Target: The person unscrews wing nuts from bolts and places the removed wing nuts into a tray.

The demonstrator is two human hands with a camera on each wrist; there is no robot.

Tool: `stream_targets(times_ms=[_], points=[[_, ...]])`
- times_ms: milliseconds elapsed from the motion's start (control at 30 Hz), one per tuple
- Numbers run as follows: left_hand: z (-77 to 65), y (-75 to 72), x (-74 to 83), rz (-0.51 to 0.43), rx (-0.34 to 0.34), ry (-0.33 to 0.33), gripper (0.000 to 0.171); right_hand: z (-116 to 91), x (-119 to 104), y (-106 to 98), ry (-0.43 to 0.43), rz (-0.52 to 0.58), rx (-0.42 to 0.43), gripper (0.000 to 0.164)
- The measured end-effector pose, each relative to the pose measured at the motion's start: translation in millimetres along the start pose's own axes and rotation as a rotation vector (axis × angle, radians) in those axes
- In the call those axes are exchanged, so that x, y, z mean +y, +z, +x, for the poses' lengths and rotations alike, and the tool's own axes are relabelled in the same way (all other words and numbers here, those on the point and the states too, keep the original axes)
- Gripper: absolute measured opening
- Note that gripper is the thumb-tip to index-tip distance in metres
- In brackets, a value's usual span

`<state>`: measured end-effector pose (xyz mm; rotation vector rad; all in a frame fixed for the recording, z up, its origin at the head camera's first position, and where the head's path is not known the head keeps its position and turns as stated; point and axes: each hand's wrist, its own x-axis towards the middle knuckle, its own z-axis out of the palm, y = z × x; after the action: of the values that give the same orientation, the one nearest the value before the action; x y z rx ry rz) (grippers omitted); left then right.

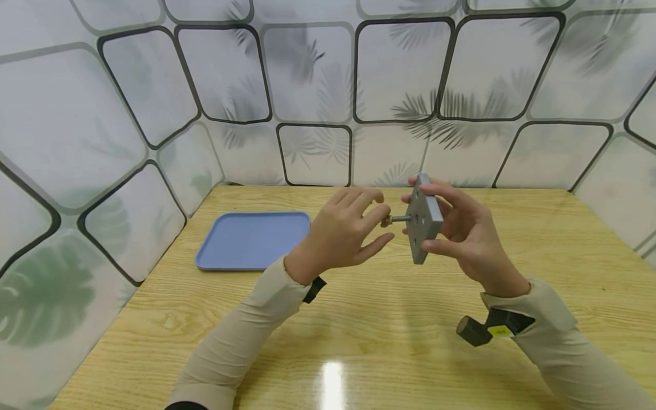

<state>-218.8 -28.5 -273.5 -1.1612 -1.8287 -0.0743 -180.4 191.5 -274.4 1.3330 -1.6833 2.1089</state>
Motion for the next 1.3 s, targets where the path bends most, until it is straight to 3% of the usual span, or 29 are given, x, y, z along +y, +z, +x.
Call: stream_targets(times_ms=[133,500,667,833,933,1033,1300], points=[[-0.4,1.3,-0.4,0.004,-0.022,-0.007,0.027,0.3,-0.2,-0.3,0.0,0.0,0.001,0.063],[2.1,1.3,0.0,0.069,0.117,-0.074,0.012,0.0,0.9,-0.1,0.005,0.005,-0.002,0.063],[2.1,1.6,-0.1,0.028,0.139,-0.053,0.016,0.8,0.5,-1.0,-0.003,0.006,0.002,0.063],[1.3,1.1,-0.8,0.006,0.073,-0.018,0.025,1.6,-0.9,-1.3,-0.006,0.007,0.002,0.063],[0.0,2.1,-1.0,0.004,0.006,-0.012,0.028,1.5,-1.2,-0.9,-0.007,0.006,0.003,0.063],[-0.8,3.6,-0.6,0.01,-0.016,-0.023,0.026,1.3,-1.3,-0.7,-0.008,0.009,0.003,0.063],[0.7,3.2,0.4,0.075,0.096,-0.08,0.015,0.2,-0.3,1.3,-0.001,0.001,0.002,0.063]])
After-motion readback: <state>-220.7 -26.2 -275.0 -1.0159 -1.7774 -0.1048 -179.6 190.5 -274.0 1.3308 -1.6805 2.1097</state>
